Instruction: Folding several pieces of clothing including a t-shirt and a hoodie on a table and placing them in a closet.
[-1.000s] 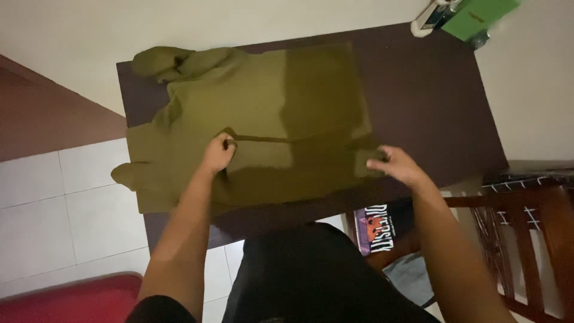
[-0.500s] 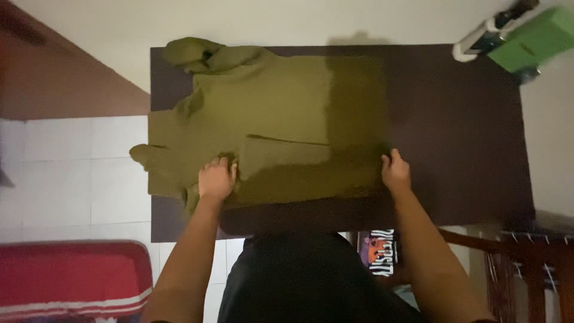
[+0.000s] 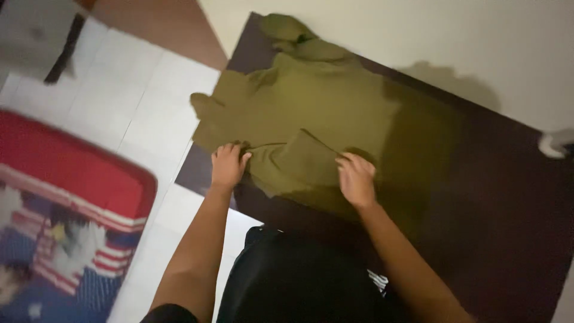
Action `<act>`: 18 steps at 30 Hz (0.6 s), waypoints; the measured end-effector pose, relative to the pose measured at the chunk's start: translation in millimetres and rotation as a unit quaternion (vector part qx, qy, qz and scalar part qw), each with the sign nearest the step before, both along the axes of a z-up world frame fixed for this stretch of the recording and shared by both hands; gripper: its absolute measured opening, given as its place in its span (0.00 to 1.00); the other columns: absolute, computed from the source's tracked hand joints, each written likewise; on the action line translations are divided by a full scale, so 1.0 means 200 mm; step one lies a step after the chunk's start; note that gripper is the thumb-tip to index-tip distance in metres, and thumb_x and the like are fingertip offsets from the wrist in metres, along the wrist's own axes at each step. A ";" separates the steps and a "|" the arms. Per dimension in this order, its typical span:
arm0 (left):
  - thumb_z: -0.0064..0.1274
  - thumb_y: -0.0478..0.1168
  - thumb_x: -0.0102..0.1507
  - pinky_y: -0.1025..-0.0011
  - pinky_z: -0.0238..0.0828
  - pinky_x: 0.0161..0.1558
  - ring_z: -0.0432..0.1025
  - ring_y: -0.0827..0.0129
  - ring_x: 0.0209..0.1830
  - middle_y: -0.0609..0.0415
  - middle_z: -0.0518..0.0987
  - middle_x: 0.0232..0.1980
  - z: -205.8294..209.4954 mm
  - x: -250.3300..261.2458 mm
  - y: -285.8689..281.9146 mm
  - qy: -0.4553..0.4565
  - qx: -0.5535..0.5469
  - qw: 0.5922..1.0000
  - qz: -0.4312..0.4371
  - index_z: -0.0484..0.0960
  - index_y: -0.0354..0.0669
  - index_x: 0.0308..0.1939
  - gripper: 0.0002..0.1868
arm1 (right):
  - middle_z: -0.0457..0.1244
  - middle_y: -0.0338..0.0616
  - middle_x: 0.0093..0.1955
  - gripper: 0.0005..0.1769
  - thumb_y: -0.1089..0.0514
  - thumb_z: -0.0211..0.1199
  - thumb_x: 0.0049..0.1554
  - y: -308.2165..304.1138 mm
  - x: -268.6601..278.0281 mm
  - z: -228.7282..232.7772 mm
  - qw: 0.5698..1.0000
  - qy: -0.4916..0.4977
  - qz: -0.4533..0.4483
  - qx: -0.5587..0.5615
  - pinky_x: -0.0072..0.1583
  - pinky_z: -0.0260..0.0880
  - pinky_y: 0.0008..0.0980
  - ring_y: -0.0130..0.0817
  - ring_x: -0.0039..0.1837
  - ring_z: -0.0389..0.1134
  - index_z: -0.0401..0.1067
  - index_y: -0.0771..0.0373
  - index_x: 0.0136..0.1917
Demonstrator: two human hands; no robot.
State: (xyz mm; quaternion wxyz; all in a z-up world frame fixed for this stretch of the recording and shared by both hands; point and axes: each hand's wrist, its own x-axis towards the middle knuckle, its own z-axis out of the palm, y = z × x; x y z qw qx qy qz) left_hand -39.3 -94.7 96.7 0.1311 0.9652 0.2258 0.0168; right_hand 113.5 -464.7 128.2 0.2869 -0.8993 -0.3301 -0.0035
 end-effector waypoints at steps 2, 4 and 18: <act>0.50 0.58 0.66 0.40 0.53 0.61 0.68 0.52 0.60 0.47 0.78 0.56 0.03 -0.04 0.02 -0.031 -0.010 0.999 0.012 0.81 0.45 0.55 0.24 | 0.62 0.47 0.72 0.17 0.59 0.58 0.63 0.30 0.07 -0.01 0.996 0.011 0.076 -0.037 0.73 0.52 0.55 0.50 0.73 0.61 0.73 0.57 0.66; 0.53 0.56 0.65 0.44 0.53 0.66 0.69 0.56 0.60 0.53 0.80 0.53 0.09 -0.06 0.01 -0.003 -0.033 0.999 0.009 0.83 0.47 0.51 0.20 | 0.59 0.53 0.75 0.23 0.55 0.57 0.66 0.58 0.16 0.00 0.991 0.058 0.113 -0.040 0.69 0.51 0.59 0.55 0.73 0.57 0.69 0.60 0.73; 0.53 0.51 0.66 0.40 0.46 0.74 0.59 0.50 0.73 0.44 0.67 0.71 0.20 0.02 -0.23 -0.019 0.021 0.999 0.020 0.75 0.46 0.68 0.27 | 0.52 0.56 0.78 0.33 0.44 0.60 0.63 0.53 0.17 0.05 0.984 0.021 0.128 -0.118 0.74 0.50 0.57 0.57 0.78 0.52 0.61 0.60 0.75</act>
